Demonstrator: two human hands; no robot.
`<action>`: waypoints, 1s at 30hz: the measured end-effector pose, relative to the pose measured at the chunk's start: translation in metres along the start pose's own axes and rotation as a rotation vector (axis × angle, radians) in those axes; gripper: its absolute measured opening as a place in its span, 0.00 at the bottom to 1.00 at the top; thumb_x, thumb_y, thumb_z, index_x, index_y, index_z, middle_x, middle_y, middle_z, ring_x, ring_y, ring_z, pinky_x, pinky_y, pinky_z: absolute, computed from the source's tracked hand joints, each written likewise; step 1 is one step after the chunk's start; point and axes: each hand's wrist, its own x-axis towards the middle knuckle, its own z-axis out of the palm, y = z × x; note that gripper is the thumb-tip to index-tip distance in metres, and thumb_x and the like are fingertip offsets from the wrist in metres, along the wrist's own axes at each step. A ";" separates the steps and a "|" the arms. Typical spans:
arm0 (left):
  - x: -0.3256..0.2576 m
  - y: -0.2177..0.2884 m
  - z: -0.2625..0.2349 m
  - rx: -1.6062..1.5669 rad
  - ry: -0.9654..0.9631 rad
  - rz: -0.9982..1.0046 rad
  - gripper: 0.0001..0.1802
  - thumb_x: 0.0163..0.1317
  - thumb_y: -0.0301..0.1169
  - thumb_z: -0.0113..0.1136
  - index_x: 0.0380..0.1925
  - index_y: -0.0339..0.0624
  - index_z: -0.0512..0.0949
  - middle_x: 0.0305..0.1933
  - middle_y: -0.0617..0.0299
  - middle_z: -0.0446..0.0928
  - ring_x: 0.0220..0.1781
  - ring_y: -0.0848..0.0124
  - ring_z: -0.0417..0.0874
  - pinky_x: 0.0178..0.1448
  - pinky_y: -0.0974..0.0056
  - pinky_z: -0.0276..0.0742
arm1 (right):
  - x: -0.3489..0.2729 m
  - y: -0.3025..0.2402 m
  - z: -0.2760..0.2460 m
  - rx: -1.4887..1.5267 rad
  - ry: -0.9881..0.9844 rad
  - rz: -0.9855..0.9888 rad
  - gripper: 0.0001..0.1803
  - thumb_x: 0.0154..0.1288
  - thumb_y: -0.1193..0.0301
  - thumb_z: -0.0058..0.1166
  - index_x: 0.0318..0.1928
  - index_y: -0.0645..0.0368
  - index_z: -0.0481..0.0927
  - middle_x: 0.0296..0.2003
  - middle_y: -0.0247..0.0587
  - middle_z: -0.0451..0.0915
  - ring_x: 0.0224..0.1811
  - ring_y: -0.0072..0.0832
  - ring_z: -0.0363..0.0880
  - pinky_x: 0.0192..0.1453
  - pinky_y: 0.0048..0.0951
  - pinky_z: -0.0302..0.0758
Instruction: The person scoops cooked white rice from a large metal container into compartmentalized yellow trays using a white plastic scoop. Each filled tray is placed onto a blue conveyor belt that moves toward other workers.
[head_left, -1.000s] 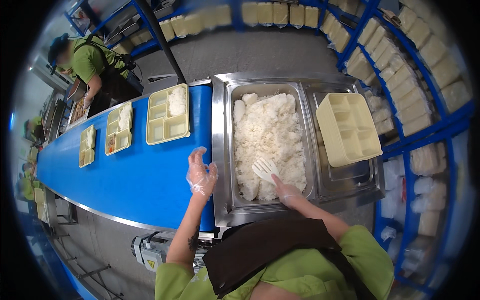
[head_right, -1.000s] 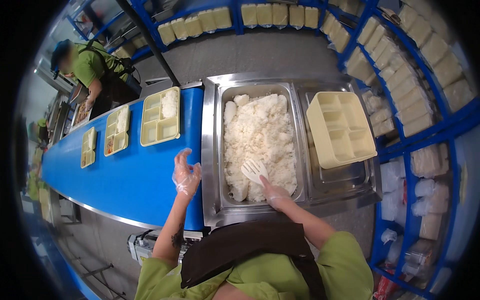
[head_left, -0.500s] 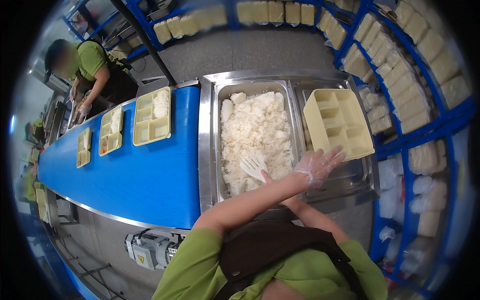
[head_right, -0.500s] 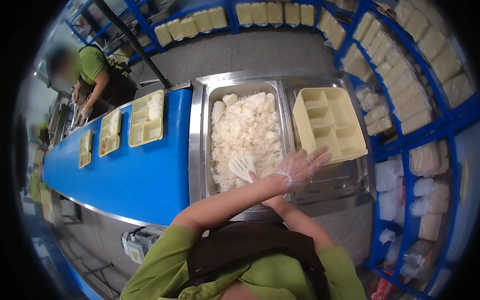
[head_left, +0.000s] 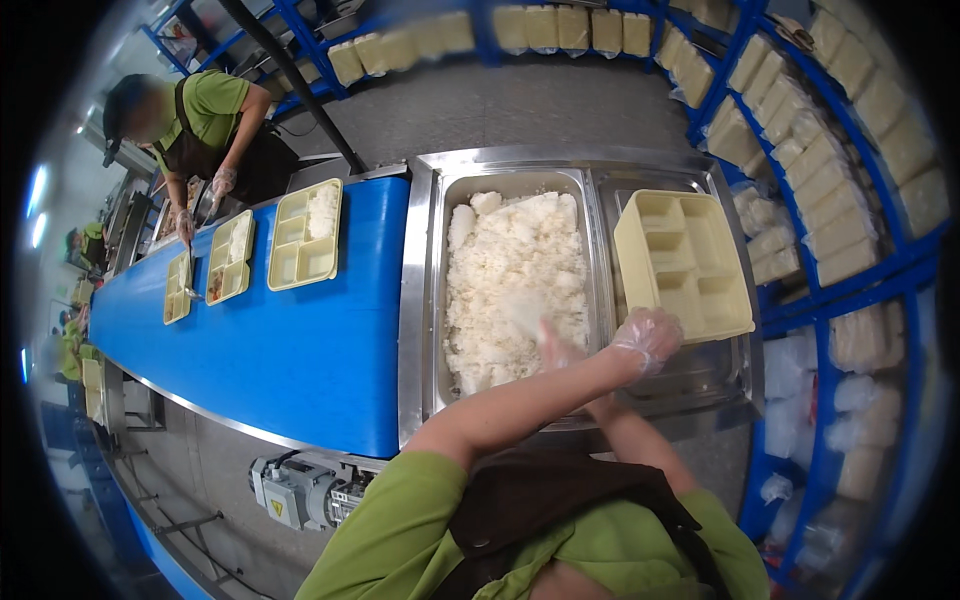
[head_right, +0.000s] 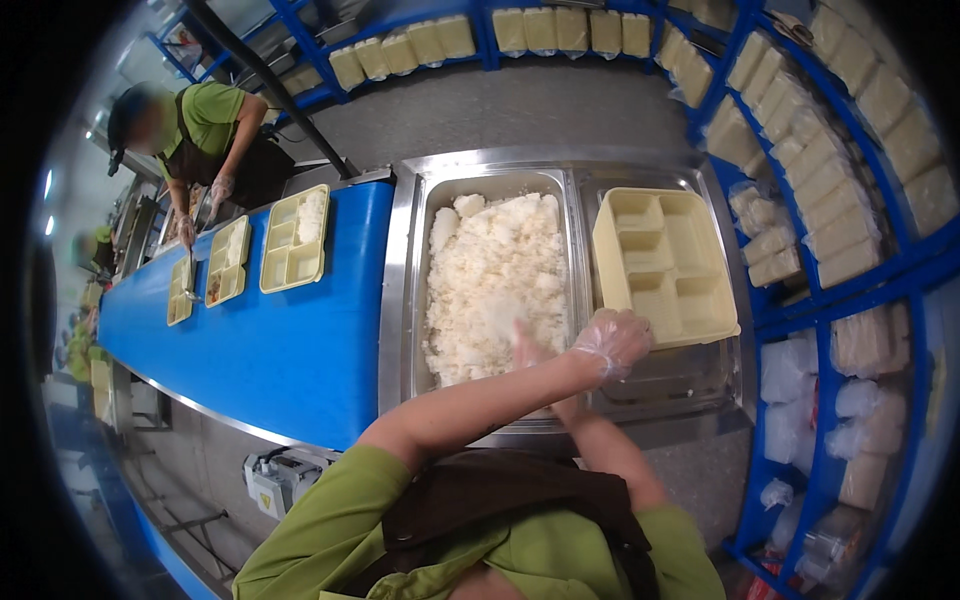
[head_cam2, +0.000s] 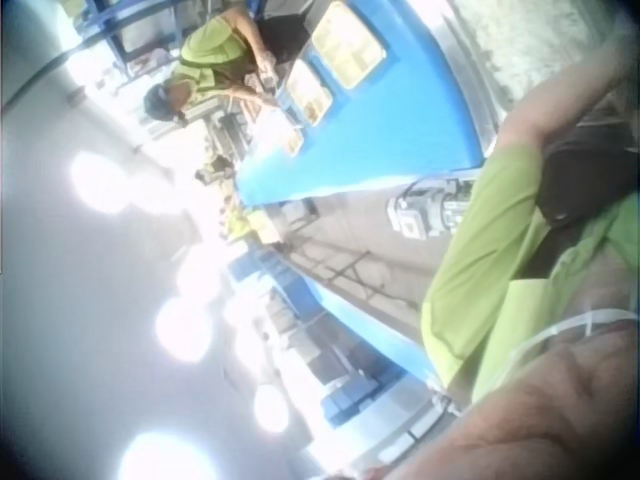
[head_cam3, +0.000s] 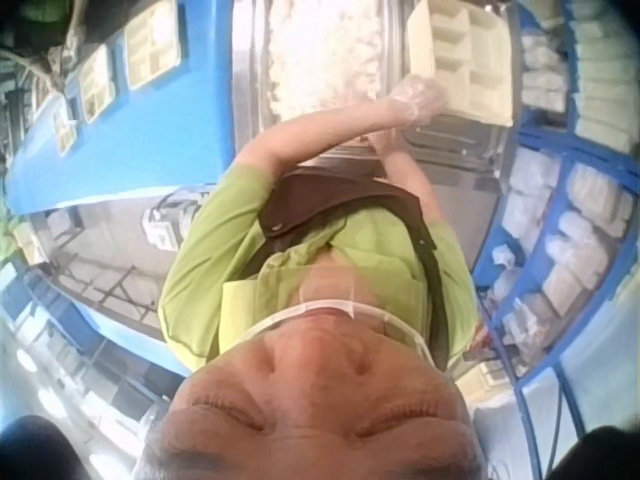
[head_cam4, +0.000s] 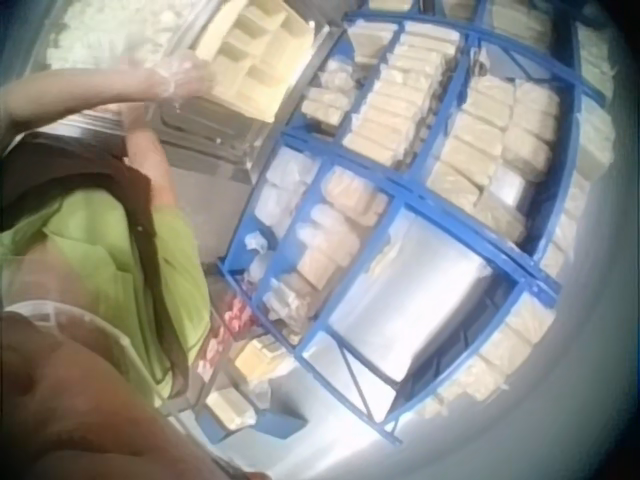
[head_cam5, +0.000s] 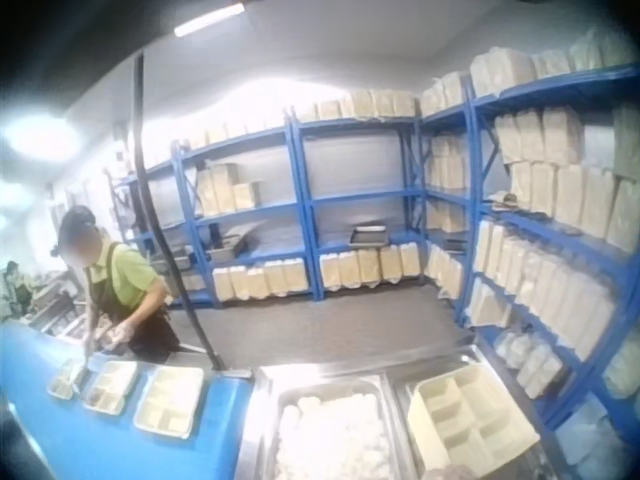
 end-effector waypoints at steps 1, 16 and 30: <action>0.000 0.004 -0.005 -0.013 0.063 0.021 0.14 0.49 0.29 0.54 0.39 0.45 0.73 0.42 0.59 0.73 0.40 0.63 0.76 0.39 0.60 0.74 | 0.022 0.002 -0.008 -0.180 0.185 -0.055 0.27 0.67 0.61 0.36 0.63 0.58 0.56 0.34 0.50 0.77 0.33 0.34 0.74 0.38 0.36 0.69; -0.157 -0.100 -0.099 -1.923 0.899 -0.324 0.18 0.55 0.30 0.53 0.48 0.48 0.70 0.60 0.57 0.61 0.62 0.60 0.63 0.57 0.55 0.73 | -0.062 0.008 0.004 0.086 0.167 -0.082 0.24 0.57 0.71 0.39 0.56 0.62 0.63 0.29 0.48 0.77 0.27 0.33 0.77 0.32 0.32 0.75; -0.412 -0.165 0.001 -1.993 1.392 -1.035 0.33 0.35 0.21 0.42 0.51 0.30 0.66 0.46 0.46 0.72 0.46 0.50 0.76 0.51 0.50 0.74 | 0.025 -0.003 0.052 0.799 0.067 0.352 0.09 0.61 0.67 0.44 0.30 0.60 0.70 0.17 0.37 0.71 0.14 0.23 0.69 0.15 0.25 0.68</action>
